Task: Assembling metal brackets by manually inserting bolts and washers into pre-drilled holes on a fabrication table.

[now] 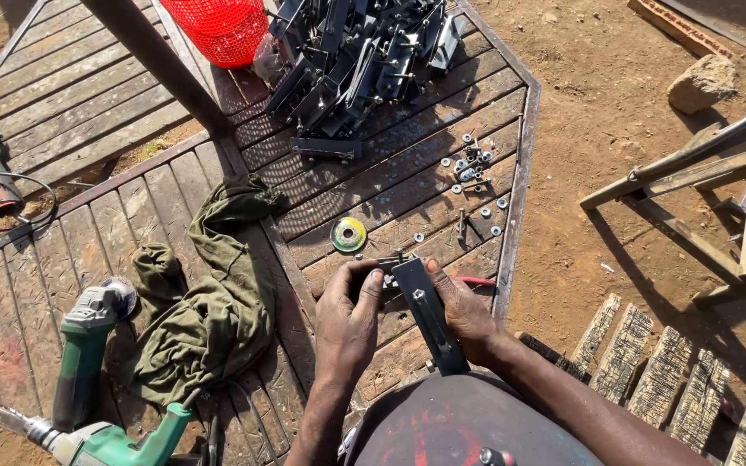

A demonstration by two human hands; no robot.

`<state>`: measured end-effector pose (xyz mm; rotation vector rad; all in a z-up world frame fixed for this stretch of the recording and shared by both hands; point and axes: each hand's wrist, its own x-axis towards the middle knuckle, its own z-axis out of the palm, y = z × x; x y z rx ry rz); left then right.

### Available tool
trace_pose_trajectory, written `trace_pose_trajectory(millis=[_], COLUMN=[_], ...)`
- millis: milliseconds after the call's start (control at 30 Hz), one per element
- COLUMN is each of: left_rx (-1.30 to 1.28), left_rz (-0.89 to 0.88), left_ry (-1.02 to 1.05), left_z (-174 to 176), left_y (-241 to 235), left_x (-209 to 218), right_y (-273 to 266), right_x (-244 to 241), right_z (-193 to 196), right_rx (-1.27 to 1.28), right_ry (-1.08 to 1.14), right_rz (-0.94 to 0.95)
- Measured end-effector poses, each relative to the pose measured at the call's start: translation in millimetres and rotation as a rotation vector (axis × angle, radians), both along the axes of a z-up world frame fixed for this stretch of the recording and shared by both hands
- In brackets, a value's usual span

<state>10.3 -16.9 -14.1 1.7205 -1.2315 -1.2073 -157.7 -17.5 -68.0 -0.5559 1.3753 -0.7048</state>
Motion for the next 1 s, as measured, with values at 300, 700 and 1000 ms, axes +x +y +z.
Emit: trace_pose_trajectory(millis=[300,700,1000], left_rx=[-0.054,-0.143,-0.189], left_rz=[-0.053,-0.119,0.001], left_ry=[0.043,0.135,0.364], left_z=[0.3,6.4,-4.8], left_y=[0.8,3.3,4.9], left_x=[3.1,1.0,9.9], right_y=[4.0,8.6,8.1], right_x=[-3.9,-6.1,7.6], right_z=[-5.7,-22.7,20.8], right_rx=[-0.018,0.042,-0.057], right_ry=[-0.15,-0.117,-0.21], right_rz=[-0.028,-0.057,-0.183])
